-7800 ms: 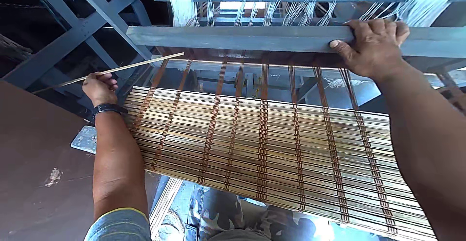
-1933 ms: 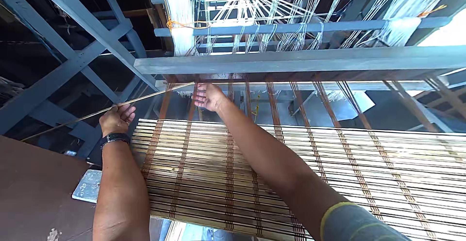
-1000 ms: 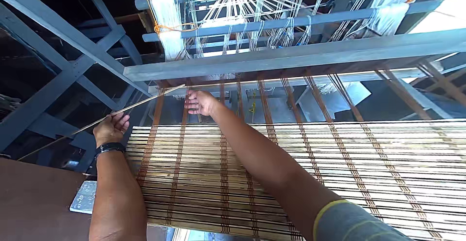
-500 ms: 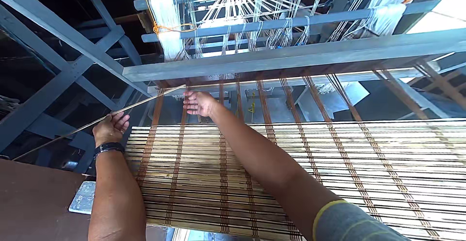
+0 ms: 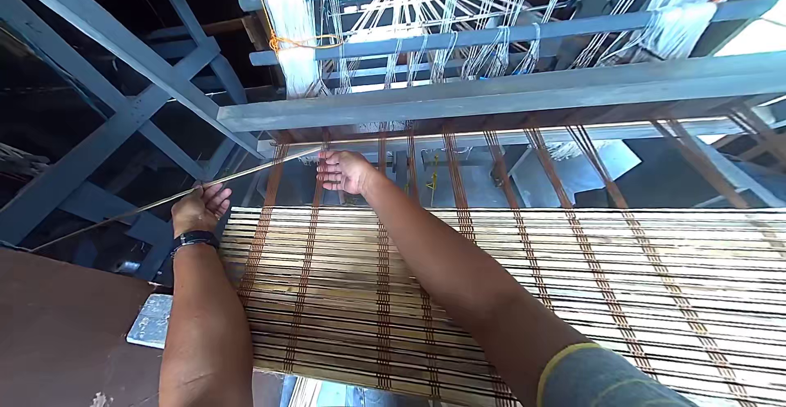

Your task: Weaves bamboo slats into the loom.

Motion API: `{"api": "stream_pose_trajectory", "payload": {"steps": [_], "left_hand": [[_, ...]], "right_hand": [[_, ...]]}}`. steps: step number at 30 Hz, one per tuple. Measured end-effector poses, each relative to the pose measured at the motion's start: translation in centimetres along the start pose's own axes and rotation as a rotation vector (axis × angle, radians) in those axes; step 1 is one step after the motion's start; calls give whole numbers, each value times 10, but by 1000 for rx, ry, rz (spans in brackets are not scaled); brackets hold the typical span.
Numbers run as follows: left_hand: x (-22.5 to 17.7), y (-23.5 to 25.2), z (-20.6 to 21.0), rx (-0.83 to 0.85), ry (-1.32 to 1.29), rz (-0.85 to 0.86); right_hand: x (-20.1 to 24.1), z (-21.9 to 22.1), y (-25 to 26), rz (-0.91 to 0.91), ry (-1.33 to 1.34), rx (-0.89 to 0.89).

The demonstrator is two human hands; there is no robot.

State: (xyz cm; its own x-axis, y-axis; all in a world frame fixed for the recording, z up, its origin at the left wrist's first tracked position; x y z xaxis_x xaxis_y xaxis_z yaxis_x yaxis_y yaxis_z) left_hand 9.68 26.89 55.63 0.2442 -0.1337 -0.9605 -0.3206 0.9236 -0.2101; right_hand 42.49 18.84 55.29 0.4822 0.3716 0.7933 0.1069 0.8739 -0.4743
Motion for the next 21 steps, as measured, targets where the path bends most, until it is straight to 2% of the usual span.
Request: {"api": "stream_pose_trajectory", "payload": {"steps": [15,21], "left_hand": [[0,-2,4,11,-1,-10],[-1,-2,14,142,83,-33]], "right_hand": [[0,-1,-1,-1,-44,21],[-1,-1,-1,27,14,-9]]}}
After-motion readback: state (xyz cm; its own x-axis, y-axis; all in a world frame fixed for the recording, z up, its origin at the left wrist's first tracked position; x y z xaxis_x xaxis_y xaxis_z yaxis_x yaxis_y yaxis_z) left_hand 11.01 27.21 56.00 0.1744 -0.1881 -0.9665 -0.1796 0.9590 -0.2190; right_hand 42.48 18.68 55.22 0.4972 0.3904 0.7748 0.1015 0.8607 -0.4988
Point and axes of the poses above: each hand's wrist, its own y-axis towards the middle knuckle, its own z-axis out of the palm, x = y × z, the point moved 3 cm from there along y, towards the middle knuckle, and after that the axes turned 3 degrees about -x, right-handed, at the moved point
